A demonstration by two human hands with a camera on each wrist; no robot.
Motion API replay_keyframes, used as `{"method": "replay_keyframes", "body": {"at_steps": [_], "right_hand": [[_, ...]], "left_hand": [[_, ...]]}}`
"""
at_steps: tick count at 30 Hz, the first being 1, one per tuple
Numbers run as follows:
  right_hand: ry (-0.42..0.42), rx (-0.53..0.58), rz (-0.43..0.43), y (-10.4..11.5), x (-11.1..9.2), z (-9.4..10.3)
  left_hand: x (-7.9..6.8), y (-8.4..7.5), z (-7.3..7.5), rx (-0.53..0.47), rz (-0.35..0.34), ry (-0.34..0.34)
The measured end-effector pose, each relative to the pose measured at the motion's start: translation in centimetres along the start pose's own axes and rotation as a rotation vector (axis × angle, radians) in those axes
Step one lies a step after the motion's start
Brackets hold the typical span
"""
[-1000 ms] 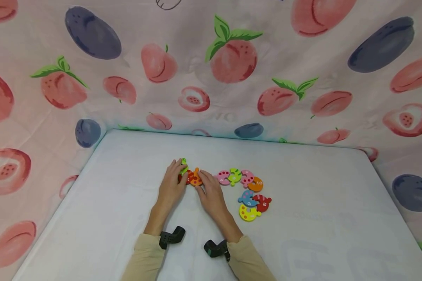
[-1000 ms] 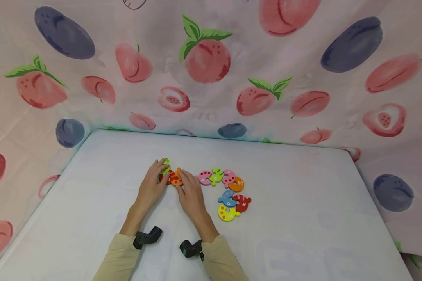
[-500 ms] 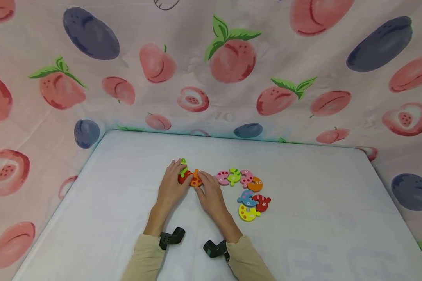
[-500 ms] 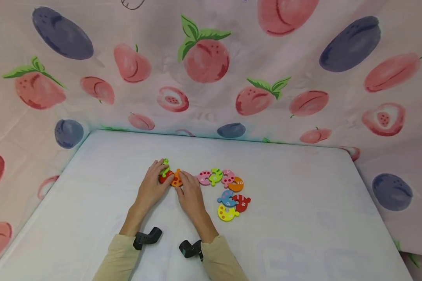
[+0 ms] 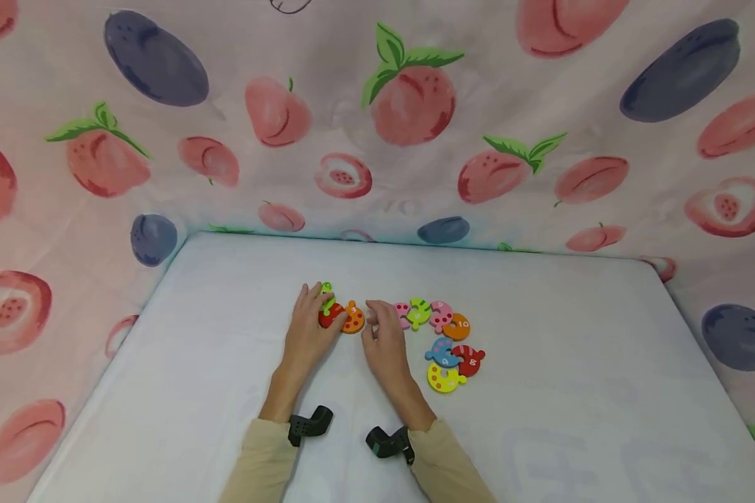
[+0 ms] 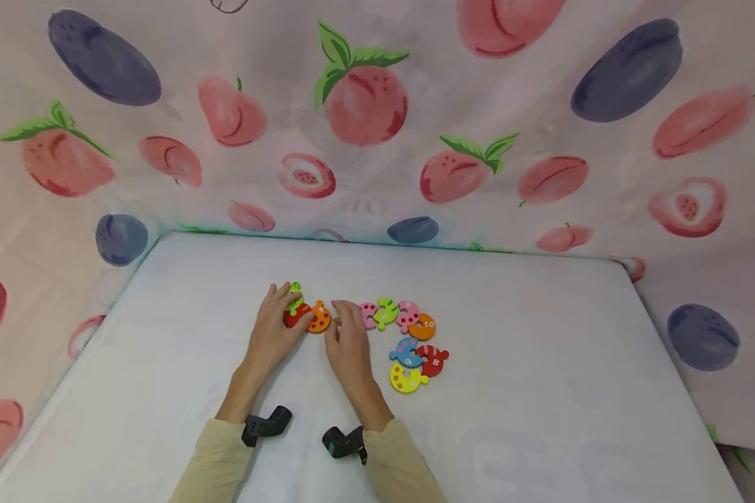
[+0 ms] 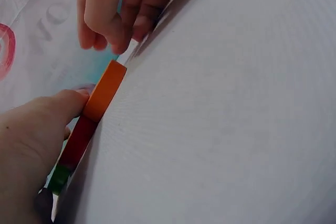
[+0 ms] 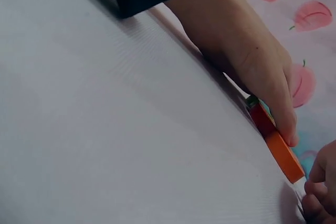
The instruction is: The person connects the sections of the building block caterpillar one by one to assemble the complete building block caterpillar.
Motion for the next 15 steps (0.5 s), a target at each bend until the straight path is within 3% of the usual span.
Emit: {"method": "replay_keyframes", "body": {"at_steps": [7, 15], "right_hand": [[-0.126, -0.042, -0.063, -0.4, 0.3, 1.0], [-0.15, -0.186, -0.124, -1.2, 0.7, 2.1]], "left_hand": [[0.2, -0.3, 0.4, -0.019, -0.024, -0.024], [0.1, -0.4, 0.2, -0.035, -0.032, 0.001]]}}
Point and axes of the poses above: each hand's wrist, its own x-axis towards the middle knuckle, its own z-axis out of the back of the hand, y = z × x, the point moved 7 cm from there along x, towards the middle knuckle, and after that the axes turned 12 degrees about -y, right-handed, at the moved point
